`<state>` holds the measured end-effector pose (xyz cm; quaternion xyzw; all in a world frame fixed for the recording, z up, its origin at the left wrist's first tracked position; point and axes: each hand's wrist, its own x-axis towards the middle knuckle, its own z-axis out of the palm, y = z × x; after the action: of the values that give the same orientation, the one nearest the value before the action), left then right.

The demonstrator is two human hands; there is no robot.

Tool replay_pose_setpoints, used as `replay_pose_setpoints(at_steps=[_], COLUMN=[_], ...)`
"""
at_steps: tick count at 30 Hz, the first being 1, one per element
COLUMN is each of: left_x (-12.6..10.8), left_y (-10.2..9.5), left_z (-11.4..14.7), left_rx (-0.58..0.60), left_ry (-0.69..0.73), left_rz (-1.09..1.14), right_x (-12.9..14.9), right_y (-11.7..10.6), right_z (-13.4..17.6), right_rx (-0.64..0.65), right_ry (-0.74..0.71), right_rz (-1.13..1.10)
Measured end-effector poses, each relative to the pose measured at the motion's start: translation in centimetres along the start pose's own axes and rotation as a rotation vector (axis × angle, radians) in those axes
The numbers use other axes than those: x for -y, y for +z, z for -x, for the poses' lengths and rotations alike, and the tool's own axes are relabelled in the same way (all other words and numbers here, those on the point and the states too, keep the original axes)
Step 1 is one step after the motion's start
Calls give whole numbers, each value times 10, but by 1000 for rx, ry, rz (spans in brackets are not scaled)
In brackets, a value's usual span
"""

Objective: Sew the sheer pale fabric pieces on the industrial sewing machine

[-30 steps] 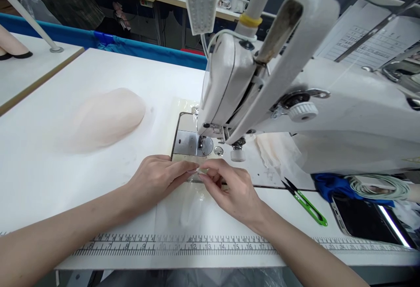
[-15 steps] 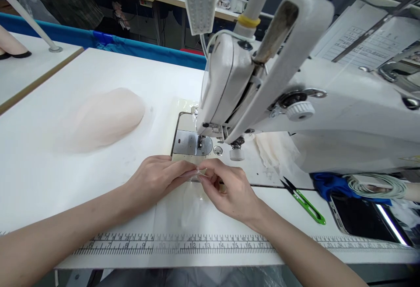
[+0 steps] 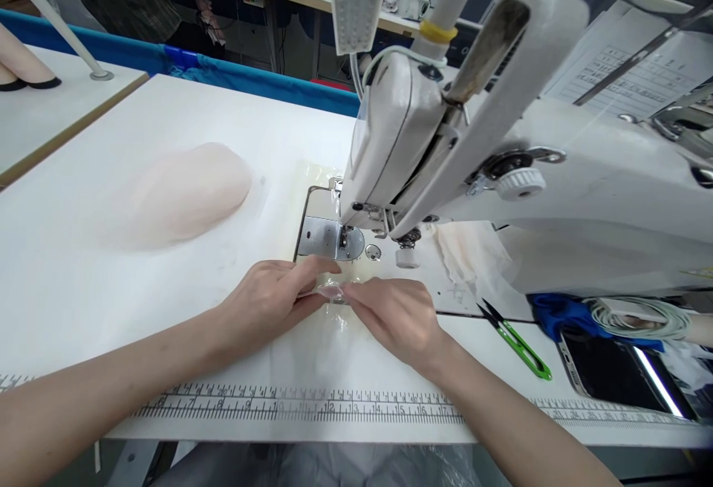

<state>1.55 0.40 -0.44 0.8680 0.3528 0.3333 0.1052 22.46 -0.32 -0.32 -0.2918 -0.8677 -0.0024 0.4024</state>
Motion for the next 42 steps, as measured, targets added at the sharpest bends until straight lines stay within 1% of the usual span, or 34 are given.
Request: replay_pose_setpoints(at_steps=[2,3,5,7,10,13,14,15,16,18,19,20,21,22,24,26,28,30,33,35,38,40,42], left_x=[-2,-2,-2,-1,0,-5,-7,-10,-12,-15,-15,-14,-11,-8,-1,4,5,4,0,-4,-8,-10,-9], left_y=[-1,-2,-3,-2,-1,-3,-5,-7,-9,-12,-13,-12,-10,-8,-2,1,3,2,2,2,2,2,2], left_z=[0,0,0,1,1,2,2,2,1,-1,-2,-4,-5,-6,-7,-8,-9,-8,-5,-2,3,5,5], left_rx=[27,30,24,-9,-75,-71,-47,-5,45,163,209,235,235,220,191,199,200,142,32,4,26,76,107], left_ry=[14,50,127,155,125,100,63,-1,-85,-264,-331,-369,-376,-366,-337,-331,-312,-209,-3,110,214,226,217], left_rz=[6,6,-5,-25,-58,-30,7,61,130,267,301,297,251,173,1,-101,-159,-250,-411,-469,-528,-548,-536], right_x=[0,0,1,1,1,3,5,8,11,16,18,18,17,15,7,-1,-8,-12,-14,-16,-19,-20,-20], right_y=[-5,-7,-10,-11,-10,-10,-11,-13,-14,-18,-19,-19,-18,-16,-9,0,7,13,17,18,18,16,14], right_z=[-2,-3,-4,-5,-4,-1,-1,-1,-1,-4,-7,-10,-13,-16,-20,-21,-19,-18,-17,-18,-16,-14,-10], right_rx=[14,25,23,8,-1,-6,-1,12,38,137,202,270,331,378,421,418,392,362,309,289,295,264,199], right_ry=[-178,-244,-329,-371,-415,-428,-406,-353,-267,-24,113,240,348,434,544,597,629,643,613,607,649,671,668], right_rz=[132,177,234,267,299,293,272,236,182,18,-76,-164,-231,-272,-276,-214,-132,-72,-45,-57,-115,-135,-127])
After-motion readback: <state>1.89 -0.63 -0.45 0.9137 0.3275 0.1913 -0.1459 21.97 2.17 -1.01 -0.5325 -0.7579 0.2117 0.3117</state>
